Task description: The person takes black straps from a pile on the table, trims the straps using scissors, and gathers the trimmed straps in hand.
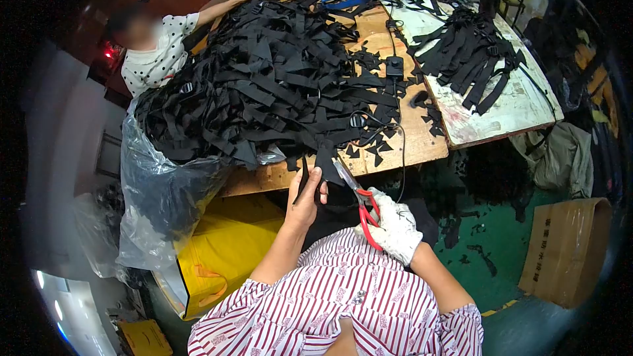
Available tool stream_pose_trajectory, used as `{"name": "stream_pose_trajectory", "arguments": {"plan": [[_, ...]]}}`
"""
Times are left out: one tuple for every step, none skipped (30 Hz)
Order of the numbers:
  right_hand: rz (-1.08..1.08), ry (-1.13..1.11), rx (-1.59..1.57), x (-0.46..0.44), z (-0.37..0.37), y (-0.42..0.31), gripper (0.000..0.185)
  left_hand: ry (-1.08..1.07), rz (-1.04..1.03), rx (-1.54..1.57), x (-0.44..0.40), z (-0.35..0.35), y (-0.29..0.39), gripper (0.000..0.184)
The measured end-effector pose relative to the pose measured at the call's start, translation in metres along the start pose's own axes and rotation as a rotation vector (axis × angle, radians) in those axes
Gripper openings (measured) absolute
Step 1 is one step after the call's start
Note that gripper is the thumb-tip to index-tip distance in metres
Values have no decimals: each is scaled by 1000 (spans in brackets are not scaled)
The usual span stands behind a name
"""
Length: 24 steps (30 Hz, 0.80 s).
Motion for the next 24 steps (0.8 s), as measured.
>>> {"name": "stream_pose_trajectory", "arguments": {"plan": [[1, 0, 0, 0, 0, 1, 87, 4, -5, 10, 0, 0, 1, 19], [15, 4, 18, 1, 0, 1, 87, 4, -5, 10, 1, 0, 2, 19], [28, 9, 37, 1, 1, -1, 87, -16, 2, -13, 2, -3, 1, 20], [26, 12, 35, 1, 4, -5, 87, -38, 10, -36, 4, -7, 0, 20], [-3, -2, 80, 1, 7, -9, 87, -96, 23, -87, 7, -14, -1, 21], [-31, -15, 126, 0, 8, -11, 87, -130, 28, -125, 8, -18, -5, 21], [-44, -8, 147, 0, 8, -11, 86, -141, 38, -123, 9, -21, -6, 22], [-46, -7, 147, 0, 7, -10, 86, -151, 47, -121, 10, -23, -8, 22], [-6, 22, 149, 0, 9, -13, 84, -151, 46, -120, 10, -23, -8, 22], [34, 49, 151, 0, 10, -17, 83, -156, 48, -148, 10, -22, -8, 22], [36, 49, 150, 0, 9, -16, 83, -160, 48, -176, 10, -22, -9, 22], [65, 72, 144, 1, 9, -18, 80, -159, 47, -177, 10, -21, -10, 22], [95, 95, 138, 3, 10, -20, 78, -156, 54, -164, 10, -21, -11, 22], [97, 95, 136, 3, 7, -18, 78, -153, 61, -151, 10, -20, -12, 22], [65, 71, 41, 4, 3, -11, 75, -153, 61, -152, 10, -20, -11, 22], [33, 47, -53, 4, -1, -7, 73, -147, 64, -158, 9, -19, -11, 22], [18, 34, -78, 4, -2, -8, 69, -141, 66, -162, 8, -19, -10, 22], [19, 34, -78, 4, 0, -10, 69, -134, 67, -166, 7, -18, -9, 23], [46, 41, -43, 4, 2, -14, 67, -134, 67, -166, 7, -17, -8, 23], [71, 47, -8, 3, 3, -18, 65, -142, 63, -190, 8, -17, -8, 20], [71, 48, -8, 2, 4, -18, 65, -150, 59, -215, 8, -17, -8, 18], [79, 63, 19, 1, 5, -19, 63, -163, 70, -231, 11, -20, -10, 19], [87, 79, 47, 0, 6, -19, 61, -177, 82, -248, 13, -23, -12, 20], [87, 81, 47, 0, 3, -16, 61, -163, 86, -262, 14, -23, -11, 21]]}}
Point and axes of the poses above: each hand's wrist, its own x-axis away from the middle knuckle, its own z-axis out of the back of the hand, y = z × x, the point moved 10 cm from there along -x, towards the middle knuckle, and after that the axes turned 4 degrees about y, right-handed, at the moved point
